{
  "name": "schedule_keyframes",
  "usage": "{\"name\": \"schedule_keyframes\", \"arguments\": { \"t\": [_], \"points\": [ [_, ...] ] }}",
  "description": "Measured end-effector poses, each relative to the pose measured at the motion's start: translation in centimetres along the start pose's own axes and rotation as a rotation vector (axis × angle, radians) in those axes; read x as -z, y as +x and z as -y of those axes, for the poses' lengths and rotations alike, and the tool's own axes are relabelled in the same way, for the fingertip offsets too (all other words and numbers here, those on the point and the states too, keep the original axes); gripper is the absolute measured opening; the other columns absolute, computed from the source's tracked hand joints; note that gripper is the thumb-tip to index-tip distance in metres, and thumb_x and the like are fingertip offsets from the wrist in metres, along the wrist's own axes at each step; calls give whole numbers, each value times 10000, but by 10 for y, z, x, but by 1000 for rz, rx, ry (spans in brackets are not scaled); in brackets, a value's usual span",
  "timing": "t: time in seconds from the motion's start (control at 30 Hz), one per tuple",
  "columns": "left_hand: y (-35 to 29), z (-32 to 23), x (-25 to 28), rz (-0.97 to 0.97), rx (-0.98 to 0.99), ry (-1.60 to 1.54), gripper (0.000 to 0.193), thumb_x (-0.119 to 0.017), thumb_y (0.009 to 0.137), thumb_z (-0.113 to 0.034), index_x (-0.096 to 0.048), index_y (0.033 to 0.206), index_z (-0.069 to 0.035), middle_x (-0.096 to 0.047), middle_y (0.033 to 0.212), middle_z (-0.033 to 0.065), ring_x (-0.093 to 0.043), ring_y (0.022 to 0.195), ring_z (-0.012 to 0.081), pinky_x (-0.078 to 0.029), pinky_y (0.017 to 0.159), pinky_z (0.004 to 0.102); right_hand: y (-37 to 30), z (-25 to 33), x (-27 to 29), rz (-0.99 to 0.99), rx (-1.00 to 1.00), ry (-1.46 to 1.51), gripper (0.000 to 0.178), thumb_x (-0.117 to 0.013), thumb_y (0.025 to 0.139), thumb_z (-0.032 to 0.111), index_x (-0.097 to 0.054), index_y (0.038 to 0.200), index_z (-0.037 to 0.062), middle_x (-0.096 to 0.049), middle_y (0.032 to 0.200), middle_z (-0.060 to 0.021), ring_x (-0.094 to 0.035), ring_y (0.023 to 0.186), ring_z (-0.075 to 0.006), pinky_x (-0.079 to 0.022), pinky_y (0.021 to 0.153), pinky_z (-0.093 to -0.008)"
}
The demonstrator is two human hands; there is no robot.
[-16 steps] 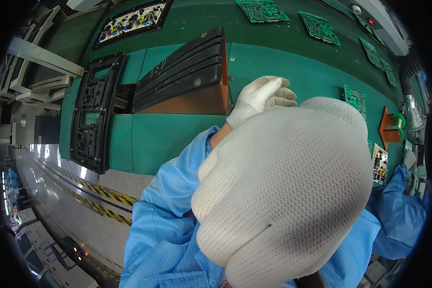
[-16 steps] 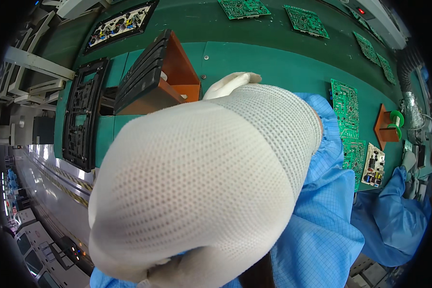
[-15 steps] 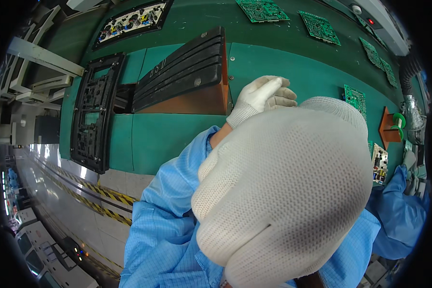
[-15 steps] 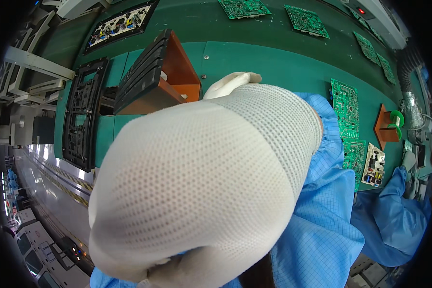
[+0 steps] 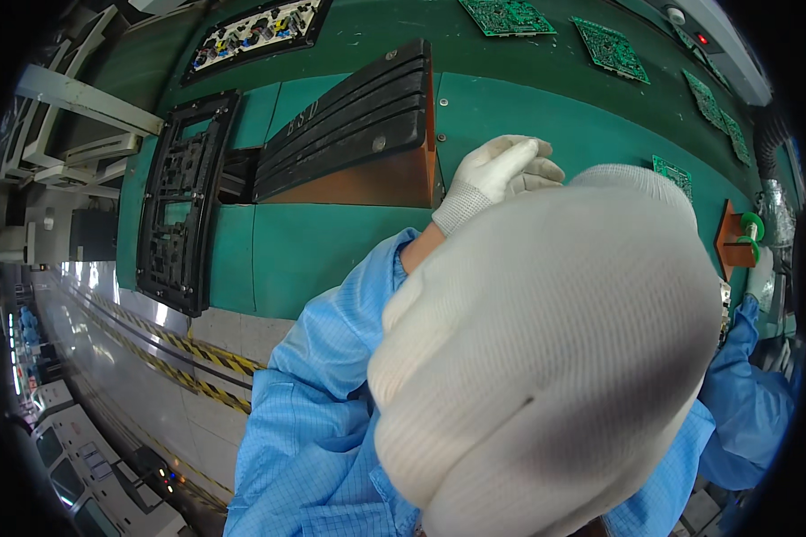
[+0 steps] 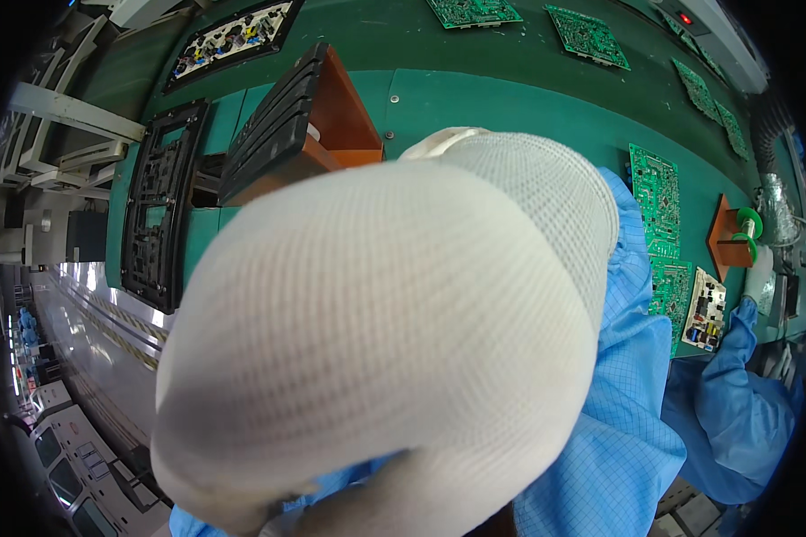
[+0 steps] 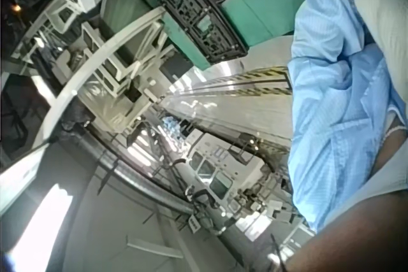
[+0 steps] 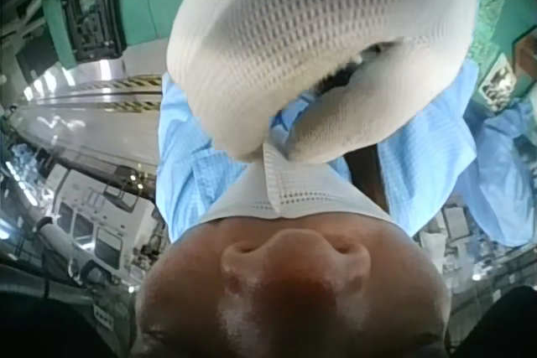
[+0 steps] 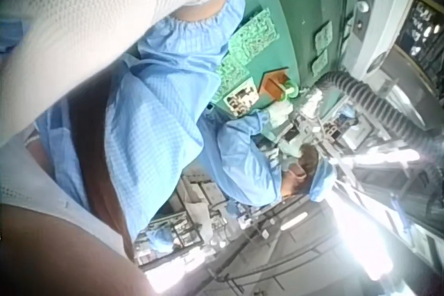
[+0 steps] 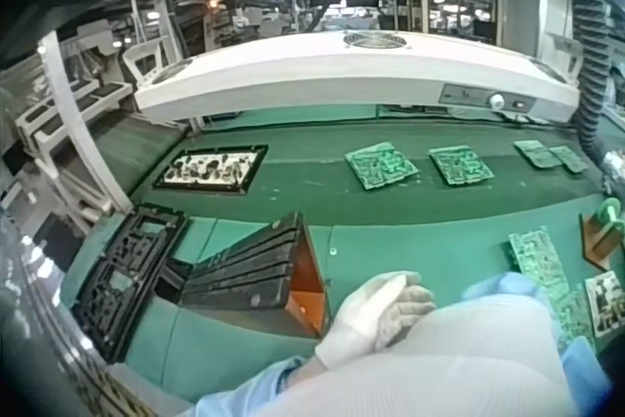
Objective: Assembling electronic components onto circuit boards at a manual assembly station.
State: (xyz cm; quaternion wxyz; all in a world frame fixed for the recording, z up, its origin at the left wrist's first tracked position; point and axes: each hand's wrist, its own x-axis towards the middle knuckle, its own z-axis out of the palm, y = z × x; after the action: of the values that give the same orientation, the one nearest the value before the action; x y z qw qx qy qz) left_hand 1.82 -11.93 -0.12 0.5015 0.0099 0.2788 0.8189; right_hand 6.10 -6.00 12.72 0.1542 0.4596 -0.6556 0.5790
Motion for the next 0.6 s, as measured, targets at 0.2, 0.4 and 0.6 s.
{"name": "schedule_keyframes", "arguments": {
  "t": [0.2,0.4,0.6],
  "points": [
    [5,-2,-2,-153,-90,129,320,-592,1032,-202,-568,1229,49,-698,1002,186,-727,863,238,-612,771,341,2,-4,1,-38,-12,-56,145,-697,872,221,-742,919,92,-722,898,-87,-717,827,-210,-576,678,-294],
    [16,4,11,-128,-127,206,323,-611,1022,-212,-572,1214,46,-700,998,163,-727,868,228,-616,777,349,14,-8,-3,-66,2,-92,140,-695,870,218,-739,908,91,-718,887,-87,-714,819,-211,-574,672,-293],
    [2,2,-7,-106,-94,109,346,-587,1039,-263,-568,1202,42,-701,1004,152,-727,860,250,-623,775,375,22,-10,-2,-108,10,-145,135,-693,868,215,-737,897,90,-715,876,-87,-712,812,-211,-572,667,-292]
  ]
}}
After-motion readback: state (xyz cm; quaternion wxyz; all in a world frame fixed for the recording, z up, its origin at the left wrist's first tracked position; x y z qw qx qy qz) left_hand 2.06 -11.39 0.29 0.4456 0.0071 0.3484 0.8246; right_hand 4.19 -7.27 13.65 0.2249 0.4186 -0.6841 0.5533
